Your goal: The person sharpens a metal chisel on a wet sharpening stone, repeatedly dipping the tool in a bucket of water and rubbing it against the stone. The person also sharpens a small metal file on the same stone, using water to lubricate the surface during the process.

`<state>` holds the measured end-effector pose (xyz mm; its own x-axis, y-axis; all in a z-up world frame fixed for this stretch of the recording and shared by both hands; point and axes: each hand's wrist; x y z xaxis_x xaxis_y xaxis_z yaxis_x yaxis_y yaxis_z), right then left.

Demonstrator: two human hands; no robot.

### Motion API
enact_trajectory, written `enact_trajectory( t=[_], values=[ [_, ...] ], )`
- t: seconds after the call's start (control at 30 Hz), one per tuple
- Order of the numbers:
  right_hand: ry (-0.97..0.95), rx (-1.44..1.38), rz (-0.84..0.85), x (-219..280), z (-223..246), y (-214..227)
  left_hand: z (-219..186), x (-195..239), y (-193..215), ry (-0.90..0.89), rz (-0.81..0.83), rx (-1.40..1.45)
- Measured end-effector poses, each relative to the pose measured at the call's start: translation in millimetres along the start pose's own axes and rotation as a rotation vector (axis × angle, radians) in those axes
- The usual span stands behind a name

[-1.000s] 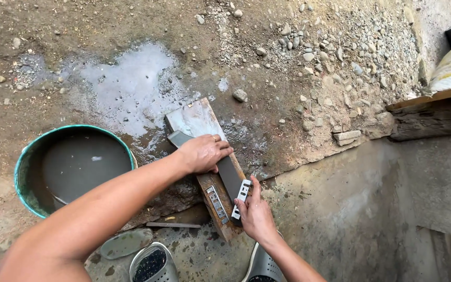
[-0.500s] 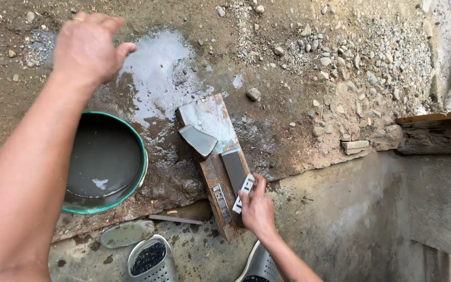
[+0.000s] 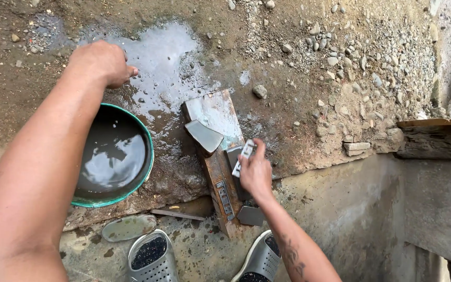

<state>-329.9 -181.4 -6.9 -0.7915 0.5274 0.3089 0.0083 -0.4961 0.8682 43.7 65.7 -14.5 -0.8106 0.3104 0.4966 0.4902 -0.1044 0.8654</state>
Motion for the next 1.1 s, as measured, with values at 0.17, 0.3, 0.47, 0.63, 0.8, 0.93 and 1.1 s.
enact_trajectory(
  t=[0.17,0.3,0.47,0.63,0.8,0.93,1.1],
  values=[
    [0.040,-0.001,-0.028,31.7,12.6,14.8,8.0,-9.3,-12.9,0.003,0.054,-0.051],
    [-0.112,0.013,0.107,21.8,11.4,9.9,11.7,-4.3,-5.3,0.061,0.103,-0.015],
    [-0.003,0.006,0.030,12.0,16.0,15.7,-2.1,-8.4,-7.1,0.033,0.148,-0.026],
    [-0.035,0.007,0.123,33.5,30.8,25.5,8.0,-18.4,-21.4,0.022,0.169,-0.038],
    [-0.124,0.033,0.205,41.5,35.6,31.0,9.2,-19.0,-24.7,0.033,0.163,-0.042],
    [-0.192,0.017,0.246,53.2,14.1,20.5,4.4,-20.2,-20.2,0.021,0.156,-0.031],
    [-0.164,-0.005,0.172,12.5,44.8,25.0,3.6,-21.8,-31.7,-0.008,0.170,-0.046]
  ],
)
Point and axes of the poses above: each hand's wrist, its own x-axis away from the middle knuckle, its own y-axis out of the back of the hand, z = x × y, and after that the axes turned 7 degrees about y, right-handed
